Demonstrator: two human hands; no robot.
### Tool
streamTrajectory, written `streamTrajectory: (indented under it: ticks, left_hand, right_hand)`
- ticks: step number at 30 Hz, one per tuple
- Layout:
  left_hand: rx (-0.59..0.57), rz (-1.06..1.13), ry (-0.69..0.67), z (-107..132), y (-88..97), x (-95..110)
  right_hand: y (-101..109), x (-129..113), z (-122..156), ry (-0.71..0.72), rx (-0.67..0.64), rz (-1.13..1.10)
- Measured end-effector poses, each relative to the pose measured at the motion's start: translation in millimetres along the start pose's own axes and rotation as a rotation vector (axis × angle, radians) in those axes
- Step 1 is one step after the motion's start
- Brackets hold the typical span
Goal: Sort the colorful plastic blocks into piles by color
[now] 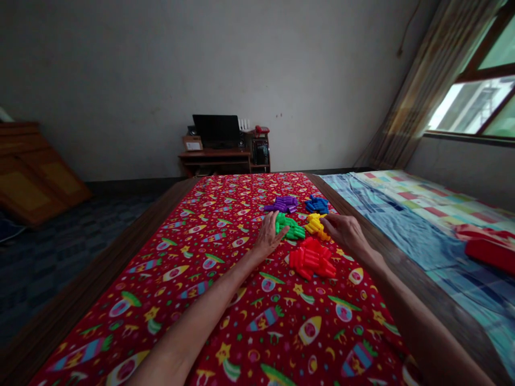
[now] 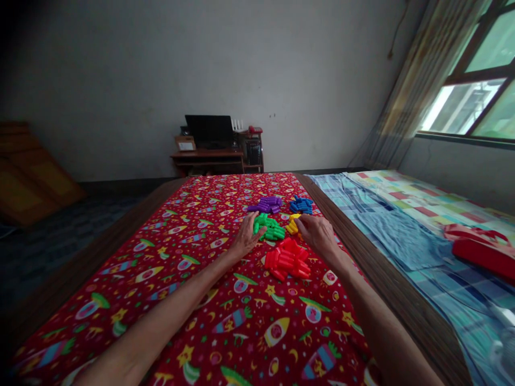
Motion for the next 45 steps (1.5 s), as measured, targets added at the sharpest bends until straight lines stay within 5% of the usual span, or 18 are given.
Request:
streamTrajectory:
  ticks: [8, 18, 27, 32, 39, 45]
  left_hand:
    - [-0.103, -0.330, -0.256, -11, -14.1, 54]
    - [-0.071, -0.340, -0.218, -14, -12.2, 49]
    - [-0.217, -0.299, -0.467, 2, -17.5, 80]
    - [-0.285, -0.211, -0.437, 0, -21.0, 77]
    - [-0.192, -0.022, -0.364, -1, -16.7, 64]
    - [-0.170, 0.137, -0.294, 36, -21.6, 79]
  right_hand:
    - [1, 3, -1, -0.030, 0.019, 0.004]
    - [5, 2, 0, -0.005, 0.037, 0.023]
    - [-22, 10, 6, 0.089, -0.057, 0.095]
    - [-50, 3, 14, 0.233, -0.337, 0.108]
    - [-51, -4, 10, 0.200, -0.461, 0.016]
    - [-54, 7, 8, 0.176, -0.475, 0.010]
Point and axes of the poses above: each hand's wrist, its own z-axis away from the middle knuckle, its own y-axis out of the back of the hand, x = y × z, the point moved 6 cm from there along -z, towards the middle knuckle, and after that the axes turned 5 degrees about -x, right-handed, at the moved point
